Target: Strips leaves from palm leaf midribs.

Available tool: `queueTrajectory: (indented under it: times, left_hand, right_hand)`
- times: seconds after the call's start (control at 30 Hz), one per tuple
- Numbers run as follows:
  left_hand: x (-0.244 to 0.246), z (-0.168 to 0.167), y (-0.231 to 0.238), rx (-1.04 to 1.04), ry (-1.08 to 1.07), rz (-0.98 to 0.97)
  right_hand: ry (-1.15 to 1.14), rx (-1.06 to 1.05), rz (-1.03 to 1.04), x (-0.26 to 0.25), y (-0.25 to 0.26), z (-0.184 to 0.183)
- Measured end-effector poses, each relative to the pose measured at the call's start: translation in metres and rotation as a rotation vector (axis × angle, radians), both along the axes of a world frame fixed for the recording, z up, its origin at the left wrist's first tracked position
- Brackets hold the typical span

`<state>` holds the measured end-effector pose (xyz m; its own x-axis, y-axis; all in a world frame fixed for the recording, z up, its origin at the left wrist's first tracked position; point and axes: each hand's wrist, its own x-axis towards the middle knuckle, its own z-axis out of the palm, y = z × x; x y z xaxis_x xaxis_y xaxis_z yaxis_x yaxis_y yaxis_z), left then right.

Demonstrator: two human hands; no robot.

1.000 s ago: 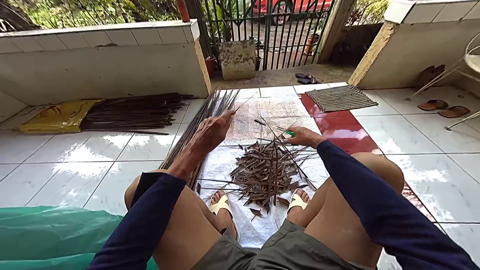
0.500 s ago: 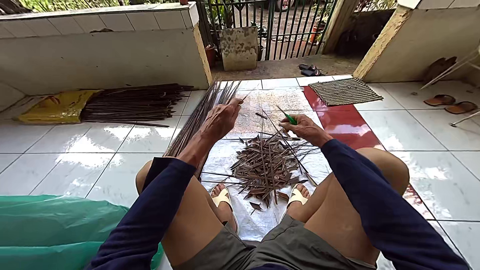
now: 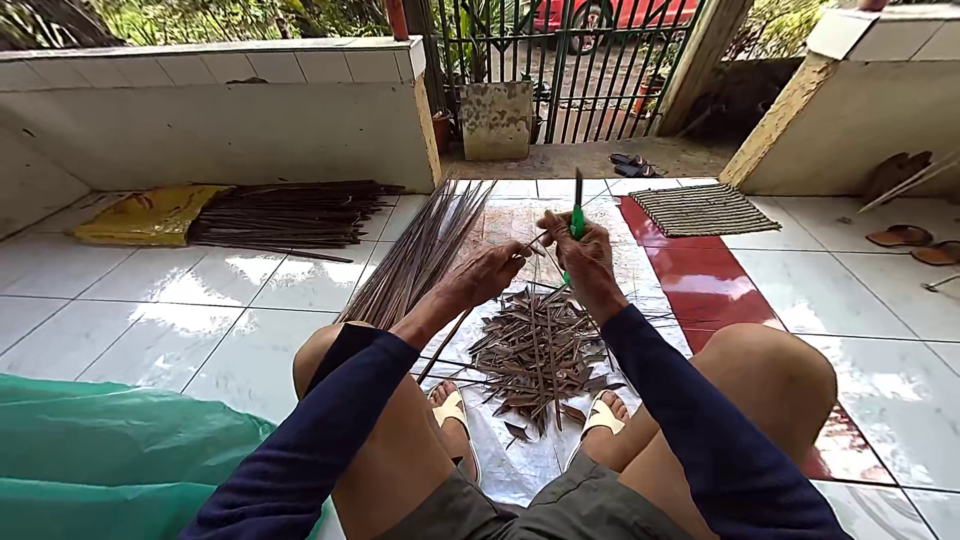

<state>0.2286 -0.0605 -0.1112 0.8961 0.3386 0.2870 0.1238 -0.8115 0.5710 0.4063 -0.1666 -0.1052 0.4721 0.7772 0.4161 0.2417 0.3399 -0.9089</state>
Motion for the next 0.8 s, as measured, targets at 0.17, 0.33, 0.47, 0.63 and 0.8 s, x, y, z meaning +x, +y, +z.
queueTrajectory:
  times: [0.17, 0.33, 0.47, 0.63, 0.8]
  left_hand:
    - [-0.018, 0.001, -0.006, -0.196, 0.114, 0.049]
    - [-0.019, -0.01, 0.011, -0.018, 0.017, 0.13]
    - [-0.013, -0.014, 0.023, 0.176, 0.0, 0.266]
    - [-0.007, -0.015, 0.016, 0.328, 0.083, 0.327]
    - [0.0, -0.015, 0.01, 0.397, 0.154, 0.315]
  right_hand:
    - [0.066, 0.053, -0.111, 0.039, -0.011, 0.035]
    - [0.062, 0.02, -0.205, 0.069, -0.013, 0.03]
    - [-0.047, -0.181, -0.161, 0.053, -0.026, -0.003]
    - [-0.206, -0.283, 0.004, 0.02, -0.043, -0.045]
    - [-0.24, -0.213, 0.06, 0.003, -0.028, -0.047]
